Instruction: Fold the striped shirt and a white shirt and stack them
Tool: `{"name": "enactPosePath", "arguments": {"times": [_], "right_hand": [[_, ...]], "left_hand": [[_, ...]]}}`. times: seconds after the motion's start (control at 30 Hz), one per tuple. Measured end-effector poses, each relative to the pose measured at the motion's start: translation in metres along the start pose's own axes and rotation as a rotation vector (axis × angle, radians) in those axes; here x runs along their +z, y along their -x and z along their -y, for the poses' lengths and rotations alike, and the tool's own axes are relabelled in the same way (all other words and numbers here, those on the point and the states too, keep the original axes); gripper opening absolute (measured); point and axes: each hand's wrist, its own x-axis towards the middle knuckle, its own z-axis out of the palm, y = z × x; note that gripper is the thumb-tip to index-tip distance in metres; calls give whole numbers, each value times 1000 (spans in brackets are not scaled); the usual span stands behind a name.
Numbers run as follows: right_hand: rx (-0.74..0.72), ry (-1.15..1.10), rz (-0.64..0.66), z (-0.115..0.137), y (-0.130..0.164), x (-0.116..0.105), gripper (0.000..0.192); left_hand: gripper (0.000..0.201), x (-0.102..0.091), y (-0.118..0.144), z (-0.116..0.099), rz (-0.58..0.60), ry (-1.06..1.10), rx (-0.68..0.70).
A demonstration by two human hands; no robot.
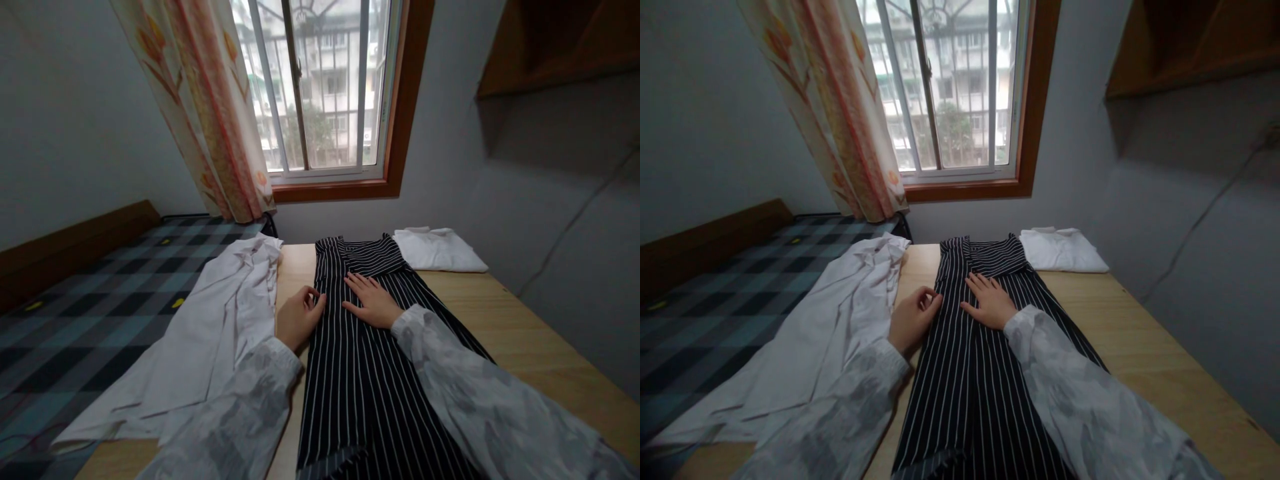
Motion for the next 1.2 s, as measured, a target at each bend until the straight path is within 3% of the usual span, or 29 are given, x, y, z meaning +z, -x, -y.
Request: {"name": "enactPosePath", "arguments": {"times": [0.1, 0.33, 0.63, 0.77, 0.87, 0.97, 1.2], "right_hand": [[-4, -3, -6, 4, 5, -2, 83], [-8, -6, -6, 12, 16, -6, 84], [-27, -10, 7, 16, 31, -4, 86], [-50, -32, -10, 14, 27, -11, 82], [5, -57, -123, 5, 14, -15, 70], [84, -44, -201, -7, 2, -9, 69], [128, 9, -90, -12, 10, 8, 77]], "left_hand": [[35, 5, -3, 6, -66, -48, -19], [26, 8, -3, 13, 2, -179, 42], [27, 10, -6, 16, -102, -167, 160], [16, 11, -8, 18, -4, -21, 116], [14, 12, -10, 21, 78, 93, 96], [12, 12, -9, 21, 86, 112, 83], [14, 8, -4, 18, 130, 154, 131]]}}
